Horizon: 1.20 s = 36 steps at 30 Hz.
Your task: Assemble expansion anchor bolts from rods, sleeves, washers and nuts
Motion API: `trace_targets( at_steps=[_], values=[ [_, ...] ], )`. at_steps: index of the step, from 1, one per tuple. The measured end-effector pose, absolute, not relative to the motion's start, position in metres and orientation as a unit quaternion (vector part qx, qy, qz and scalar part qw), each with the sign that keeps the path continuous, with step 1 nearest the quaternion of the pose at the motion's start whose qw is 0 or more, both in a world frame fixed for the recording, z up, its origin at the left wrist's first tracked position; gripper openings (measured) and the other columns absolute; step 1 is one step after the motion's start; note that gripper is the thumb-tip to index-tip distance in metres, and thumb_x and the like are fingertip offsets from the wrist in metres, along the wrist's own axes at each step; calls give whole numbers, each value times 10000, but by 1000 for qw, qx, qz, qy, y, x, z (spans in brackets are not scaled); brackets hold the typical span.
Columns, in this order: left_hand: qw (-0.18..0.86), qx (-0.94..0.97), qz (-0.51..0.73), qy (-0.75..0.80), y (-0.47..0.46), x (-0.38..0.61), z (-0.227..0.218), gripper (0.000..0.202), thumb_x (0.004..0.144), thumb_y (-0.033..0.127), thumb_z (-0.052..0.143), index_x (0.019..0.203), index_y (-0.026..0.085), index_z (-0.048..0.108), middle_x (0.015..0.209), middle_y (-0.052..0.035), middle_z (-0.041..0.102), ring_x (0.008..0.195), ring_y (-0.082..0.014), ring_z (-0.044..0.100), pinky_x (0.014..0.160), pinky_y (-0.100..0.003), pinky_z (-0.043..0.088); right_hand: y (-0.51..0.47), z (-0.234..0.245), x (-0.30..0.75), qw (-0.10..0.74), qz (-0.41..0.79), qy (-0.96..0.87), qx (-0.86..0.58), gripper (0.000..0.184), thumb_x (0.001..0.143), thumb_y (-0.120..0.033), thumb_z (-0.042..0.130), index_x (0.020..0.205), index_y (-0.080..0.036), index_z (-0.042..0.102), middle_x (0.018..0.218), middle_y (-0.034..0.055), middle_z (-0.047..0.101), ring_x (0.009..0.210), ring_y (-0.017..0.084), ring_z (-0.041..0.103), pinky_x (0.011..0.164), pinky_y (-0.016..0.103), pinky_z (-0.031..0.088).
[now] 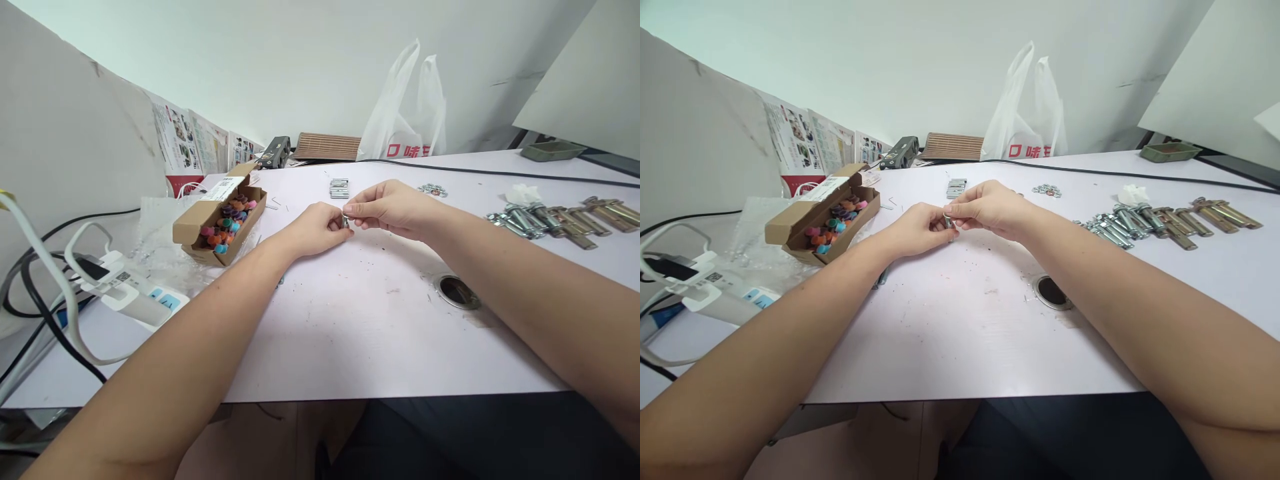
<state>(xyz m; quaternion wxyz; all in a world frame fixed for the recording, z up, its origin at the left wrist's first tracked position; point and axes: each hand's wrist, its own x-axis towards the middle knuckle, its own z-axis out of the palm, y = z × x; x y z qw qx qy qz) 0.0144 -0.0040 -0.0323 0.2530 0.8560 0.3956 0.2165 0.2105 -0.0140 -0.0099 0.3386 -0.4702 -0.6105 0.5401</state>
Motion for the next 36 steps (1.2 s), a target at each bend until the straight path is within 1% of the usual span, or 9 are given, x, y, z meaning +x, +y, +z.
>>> trace_targets(
  at_steps=[4, 11, 14, 16, 19, 22, 27, 32, 36],
  values=[
    [262, 866, 216, 368, -3, 15, -34, 221, 819, 294, 578, 909, 149, 720, 650, 24, 549, 614, -113, 464, 588, -262, 346, -16, -12, 207, 337, 531, -624, -463, 231, 722, -338, 873, 792, -147, 765, 801, 69, 666, 695, 111, 551, 687, 260, 533],
    [257, 867, 219, 367, -4, 14, -33, 230, 813, 268, 574, 920, 152, 742, 640, 24, 557, 595, -110, 468, 598, -268, 353, -14, -15, 205, 321, 524, -635, -469, 243, 733, -392, 856, 846, -188, 791, 916, 79, 695, 757, 127, 547, 734, 276, 521],
    [266, 863, 215, 372, -4, 14, -32, 219, 815, 287, 588, 924, 166, 734, 622, 34, 517, 586, -110, 453, 586, -272, 343, -18, -7, 206, 294, 444, -678, -506, 291, 721, -453, 848, 843, -194, 794, 866, 83, 690, 753, 152, 550, 681, 296, 495],
    [261, 855, 216, 392, -3, 14, -33, 184, 805, 327, 619, 812, 160, 694, 611, 34, 497, 576, -107, 435, 570, -275, 333, -20, 3, 210, 287, 368, -699, -541, 317, 727, -479, 834, 823, -181, 786, 811, 89, 674, 741, 169, 560, 645, 306, 471],
    [261, 845, 214, 416, 0, 13, -36, 236, 788, 377, 654, 703, 159, 625, 624, 21, 527, 574, -106, 436, 562, -280, 334, -17, 16, 226, 346, 299, -675, -579, 370, 823, -508, 742, 837, -139, 762, 863, 131, 687, 759, 183, 591, 666, 324, 474],
    [273, 842, 210, 416, 2, 13, -38, 222, 791, 378, 653, 763, 158, 669, 657, 5, 571, 594, -117, 471, 577, -285, 350, -7, 19, 254, 389, 219, -616, -649, 375, 909, -461, 646, 895, -101, 750, 912, 170, 684, 730, 161, 562, 664, 339, 453],
    [272, 843, 204, 416, 1, 14, -36, 235, 801, 381, 645, 786, 150, 688, 677, -7, 590, 620, -124, 487, 598, -287, 356, 18, 3, 313, 263, 70, -522, -809, 268, 855, -314, 675, 996, -104, 765, 879, 144, 651, 688, 139, 469, 664, 373, 403],
    [273, 841, 200, 421, 0, 15, -35, 244, 797, 387, 653, 782, 145, 683, 686, -10, 603, 628, -124, 496, 596, -280, 363, 40, -22, 345, 203, 43, -529, -823, 293, 746, -365, 774, 931, -138, 780, 992, 131, 633, 730, 136, 415, 694, 360, 396],
    [277, 839, 195, 425, 0, 15, -34, 255, 795, 389, 655, 819, 139, 701, 697, -12, 613, 637, -126, 514, 603, -278, 379, 46, -32, 350, 188, 59, -542, -817, 361, 753, -411, 770, 963, -117, 767, 973, 135, 630, 741, 138, 412, 723, 359, 389]
  ],
)
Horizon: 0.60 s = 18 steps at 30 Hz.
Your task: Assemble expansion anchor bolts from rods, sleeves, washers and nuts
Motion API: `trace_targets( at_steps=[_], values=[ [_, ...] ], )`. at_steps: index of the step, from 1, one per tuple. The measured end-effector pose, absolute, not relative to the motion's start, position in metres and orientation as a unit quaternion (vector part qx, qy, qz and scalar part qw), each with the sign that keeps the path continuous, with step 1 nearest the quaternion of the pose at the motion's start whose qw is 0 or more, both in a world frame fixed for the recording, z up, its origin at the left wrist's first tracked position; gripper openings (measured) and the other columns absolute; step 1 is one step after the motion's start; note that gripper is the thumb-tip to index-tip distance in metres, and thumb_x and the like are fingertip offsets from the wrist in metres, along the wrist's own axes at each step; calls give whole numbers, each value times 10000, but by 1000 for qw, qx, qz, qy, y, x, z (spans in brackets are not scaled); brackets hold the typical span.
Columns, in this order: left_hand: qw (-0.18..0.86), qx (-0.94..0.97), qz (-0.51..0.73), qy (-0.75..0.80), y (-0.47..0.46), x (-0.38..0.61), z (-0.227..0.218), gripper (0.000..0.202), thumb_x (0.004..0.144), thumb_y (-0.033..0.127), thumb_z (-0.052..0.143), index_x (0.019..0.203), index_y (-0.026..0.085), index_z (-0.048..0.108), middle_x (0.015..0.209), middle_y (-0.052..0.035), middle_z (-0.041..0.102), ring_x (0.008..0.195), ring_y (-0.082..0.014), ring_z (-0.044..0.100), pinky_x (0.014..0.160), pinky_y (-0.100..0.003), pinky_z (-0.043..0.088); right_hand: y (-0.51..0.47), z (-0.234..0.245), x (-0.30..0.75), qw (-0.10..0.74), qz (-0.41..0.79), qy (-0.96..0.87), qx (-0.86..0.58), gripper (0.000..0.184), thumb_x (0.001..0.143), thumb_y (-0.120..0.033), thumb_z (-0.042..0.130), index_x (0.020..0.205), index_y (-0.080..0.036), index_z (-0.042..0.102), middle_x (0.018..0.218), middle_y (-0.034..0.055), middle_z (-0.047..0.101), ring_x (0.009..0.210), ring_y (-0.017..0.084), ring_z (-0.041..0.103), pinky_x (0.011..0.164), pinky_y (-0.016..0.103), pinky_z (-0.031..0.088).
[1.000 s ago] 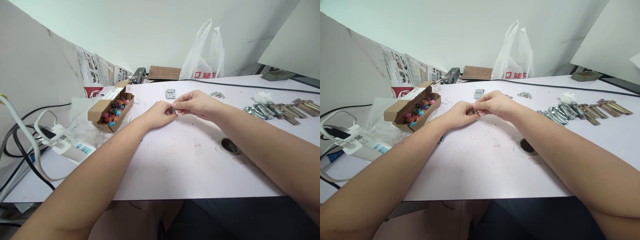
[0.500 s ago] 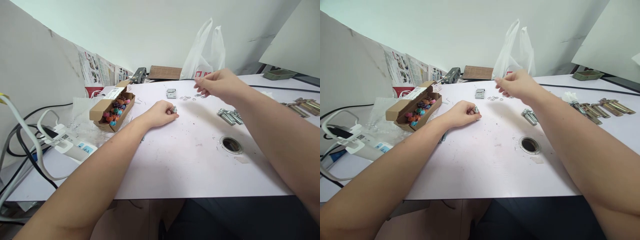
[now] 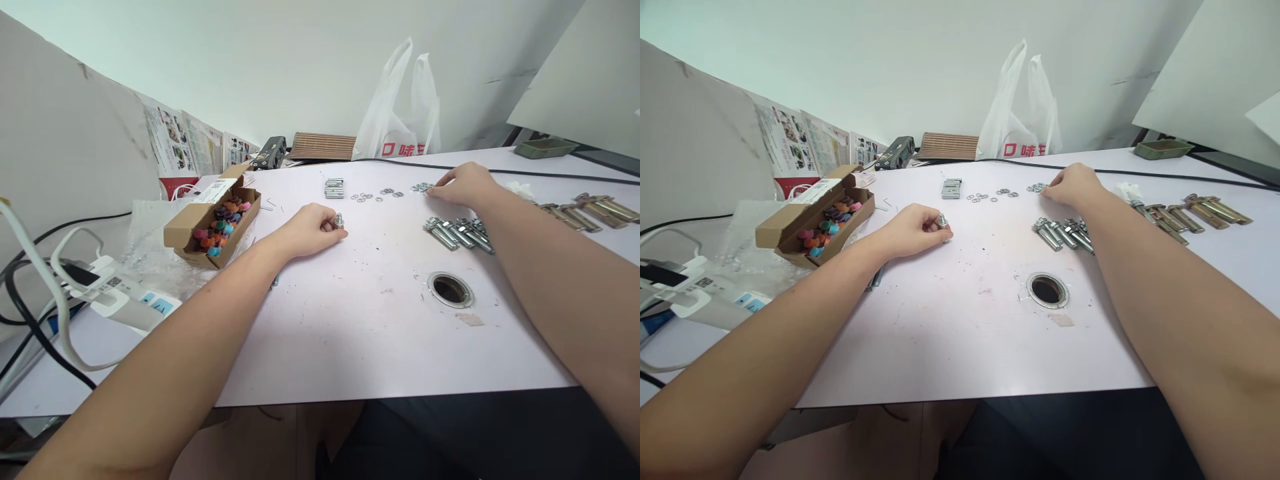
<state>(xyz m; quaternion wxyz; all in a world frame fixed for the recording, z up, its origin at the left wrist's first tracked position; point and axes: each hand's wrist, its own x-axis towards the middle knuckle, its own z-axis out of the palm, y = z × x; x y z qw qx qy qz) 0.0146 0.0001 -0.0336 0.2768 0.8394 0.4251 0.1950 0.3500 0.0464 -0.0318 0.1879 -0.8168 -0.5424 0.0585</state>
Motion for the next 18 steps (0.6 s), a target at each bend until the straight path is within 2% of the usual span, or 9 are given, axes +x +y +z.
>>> trace_targets(
  at_steps=[6, 10, 13, 15, 18],
  values=[
    [278, 841, 198, 420, 1, 14, -35, 275, 796, 406, 656, 843, 142, 717, 686, -4, 599, 621, -121, 502, 590, -276, 380, 46, -38, 356, 181, 67, -528, -827, 424, 782, -444, 734, 1020, -95, 759, 944, 131, 642, 754, 151, 451, 734, 359, 401],
    [280, 841, 199, 419, 1, 14, -35, 273, 799, 408, 654, 833, 143, 712, 687, -4, 600, 620, -120, 503, 591, -276, 382, 42, -33, 356, 174, 78, -527, -828, 377, 775, -408, 744, 974, -90, 771, 918, 127, 655, 759, 158, 470, 726, 359, 408],
    [286, 839, 199, 417, 0, 15, -34, 263, 800, 402, 653, 824, 145, 705, 690, -5, 600, 624, -120, 505, 594, -275, 383, 32, -16, 338, 194, 79, -537, -817, 317, 769, -369, 746, 939, -102, 770, 917, 132, 659, 731, 157, 475, 661, 363, 399],
    [290, 837, 199, 419, -1, 15, -34, 255, 799, 398, 655, 819, 147, 698, 688, -4, 597, 621, -120, 503, 590, -276, 378, 20, -1, 314, 225, 112, -581, -774, 244, 797, -347, 719, 920, -143, 769, 873, 116, 659, 679, 147, 460, 591, 353, 363],
    [300, 833, 197, 421, -2, 14, -33, 255, 800, 407, 657, 797, 152, 675, 687, 1, 589, 619, -118, 498, 583, -275, 372, 1, 15, 269, 248, 198, -707, -633, 251, 816, -405, 725, 959, -204, 773, 916, 101, 670, 679, 155, 490, 547, 323, 347]
  ],
)
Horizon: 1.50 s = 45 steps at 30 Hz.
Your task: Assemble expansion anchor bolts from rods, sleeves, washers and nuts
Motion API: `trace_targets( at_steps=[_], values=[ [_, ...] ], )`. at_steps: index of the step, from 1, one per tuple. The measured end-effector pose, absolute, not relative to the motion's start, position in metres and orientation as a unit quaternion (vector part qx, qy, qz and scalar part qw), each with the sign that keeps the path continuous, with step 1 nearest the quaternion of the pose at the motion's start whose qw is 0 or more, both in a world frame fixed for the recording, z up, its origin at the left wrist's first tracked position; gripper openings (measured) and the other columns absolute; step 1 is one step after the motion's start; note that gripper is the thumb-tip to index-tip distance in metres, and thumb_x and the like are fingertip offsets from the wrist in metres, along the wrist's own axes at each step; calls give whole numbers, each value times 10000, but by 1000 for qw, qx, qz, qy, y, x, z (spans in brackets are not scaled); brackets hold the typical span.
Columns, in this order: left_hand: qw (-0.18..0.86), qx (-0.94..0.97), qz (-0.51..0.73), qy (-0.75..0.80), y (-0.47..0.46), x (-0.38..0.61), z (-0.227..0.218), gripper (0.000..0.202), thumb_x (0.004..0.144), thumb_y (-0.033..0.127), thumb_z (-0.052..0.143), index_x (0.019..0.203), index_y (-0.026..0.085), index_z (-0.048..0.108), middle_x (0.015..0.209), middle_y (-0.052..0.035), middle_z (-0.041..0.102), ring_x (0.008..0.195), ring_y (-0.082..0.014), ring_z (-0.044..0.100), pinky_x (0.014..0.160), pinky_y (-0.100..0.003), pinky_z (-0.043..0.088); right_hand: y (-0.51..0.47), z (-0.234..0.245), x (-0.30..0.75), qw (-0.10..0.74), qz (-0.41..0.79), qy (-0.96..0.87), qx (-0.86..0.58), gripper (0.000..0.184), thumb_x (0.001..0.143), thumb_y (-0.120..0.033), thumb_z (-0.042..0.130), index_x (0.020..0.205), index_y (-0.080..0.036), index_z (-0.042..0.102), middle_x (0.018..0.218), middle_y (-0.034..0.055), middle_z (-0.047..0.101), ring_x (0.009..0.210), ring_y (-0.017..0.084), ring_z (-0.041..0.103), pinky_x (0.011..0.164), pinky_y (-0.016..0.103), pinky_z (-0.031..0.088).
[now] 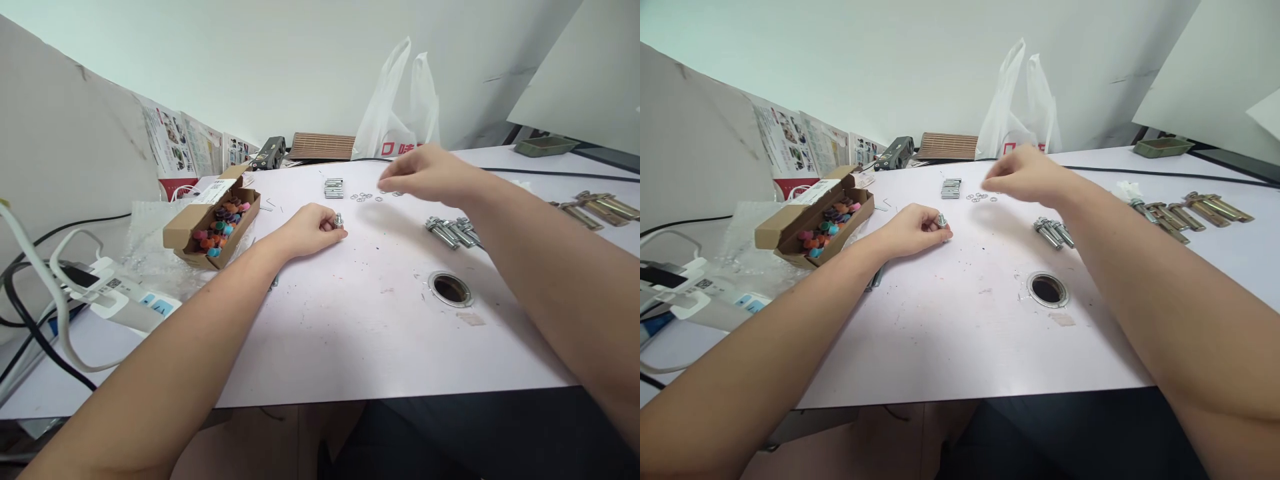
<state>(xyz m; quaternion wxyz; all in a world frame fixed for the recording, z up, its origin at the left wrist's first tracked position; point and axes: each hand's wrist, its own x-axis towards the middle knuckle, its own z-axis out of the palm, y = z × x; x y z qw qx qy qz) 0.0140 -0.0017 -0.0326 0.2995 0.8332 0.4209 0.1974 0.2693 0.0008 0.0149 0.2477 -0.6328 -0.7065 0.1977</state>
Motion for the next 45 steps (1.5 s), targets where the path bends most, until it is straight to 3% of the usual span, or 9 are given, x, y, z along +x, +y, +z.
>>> trace_targets(
  at_steps=[6, 17, 24, 28, 30, 34, 38, 41, 45],
  values=[
    [292, 838, 190, 420, -3, 13, -31, 275, 798, 417, 658, 709, 168, 586, 631, 29, 508, 584, -103, 435, 555, -277, 323, -15, 3, 218, 244, 276, -825, -429, 228, 815, -342, 727, 981, -194, 775, 850, 53, 705, 721, 173, 579, 610, 309, 425],
    [301, 839, 192, 410, -3, 13, -31, 236, 794, 382, 649, 695, 175, 591, 612, 28, 503, 582, -110, 419, 567, -287, 315, -14, -10, 208, 270, 261, -834, -405, 173, 828, -346, 692, 881, -201, 771, 833, 48, 718, 727, 179, 592, 618, 318, 426],
    [308, 843, 183, 401, 1, 10, -33, 256, 757, 342, 670, 625, 181, 521, 591, 30, 461, 575, -106, 368, 547, -287, 285, -16, -16, 204, 275, 194, -838, -429, 426, 675, -504, 821, 945, -197, 702, 869, 52, 669, 759, 181, 573, 631, 300, 406],
    [320, 835, 196, 403, -2, 9, -32, 266, 796, 386, 649, 663, 177, 553, 605, 25, 495, 579, -110, 408, 553, -288, 309, -21, -9, 208, 302, 171, -816, -462, 521, 842, -586, 657, 528, -191, 526, 494, -9, 365, 516, 112, 336, 526, 301, 233],
    [327, 831, 200, 403, -4, 9, -31, 257, 801, 399, 651, 701, 172, 583, 636, 16, 541, 598, -117, 454, 563, -289, 331, -22, -7, 209, 334, 177, -792, -479, 586, 894, -625, 576, 504, -200, 471, 470, -20, 271, 492, 109, 279, 522, 307, 197],
    [328, 835, 196, 397, -6, 10, -28, 253, 811, 393, 643, 707, 166, 603, 642, 16, 545, 599, -116, 457, 576, -294, 338, -22, -9, 210, 341, 239, -801, -429, 563, 879, -709, 542, 633, -204, 583, 539, 9, 454, 527, 130, 401, 524, 298, 269],
    [345, 823, 194, 407, -4, 10, -29, 237, 799, 385, 660, 726, 162, 627, 664, 5, 582, 616, -123, 493, 587, -291, 366, -21, -9, 213, 382, 252, -758, -465, 716, 872, -769, 482, 438, -209, 379, 428, 0, 304, 458, 110, 272, 483, 309, 246],
    [349, 821, 195, 408, -3, 10, -30, 247, 788, 394, 674, 717, 162, 629, 669, -1, 595, 617, -124, 496, 583, -288, 368, -21, -7, 214, 418, 273, -740, -452, 711, 896, -758, 453, 459, -197, 450, 471, 20, 379, 492, 121, 348, 520, 309, 314],
    [333, 828, 197, 406, -4, 10, -30, 257, 794, 395, 664, 688, 166, 617, 618, 17, 540, 579, -112, 440, 562, -290, 327, -21, -8, 211, 345, 320, -762, -446, 721, 911, -772, 388, 496, -190, 480, 509, 35, 436, 508, 123, 367, 557, 314, 348]
  ],
)
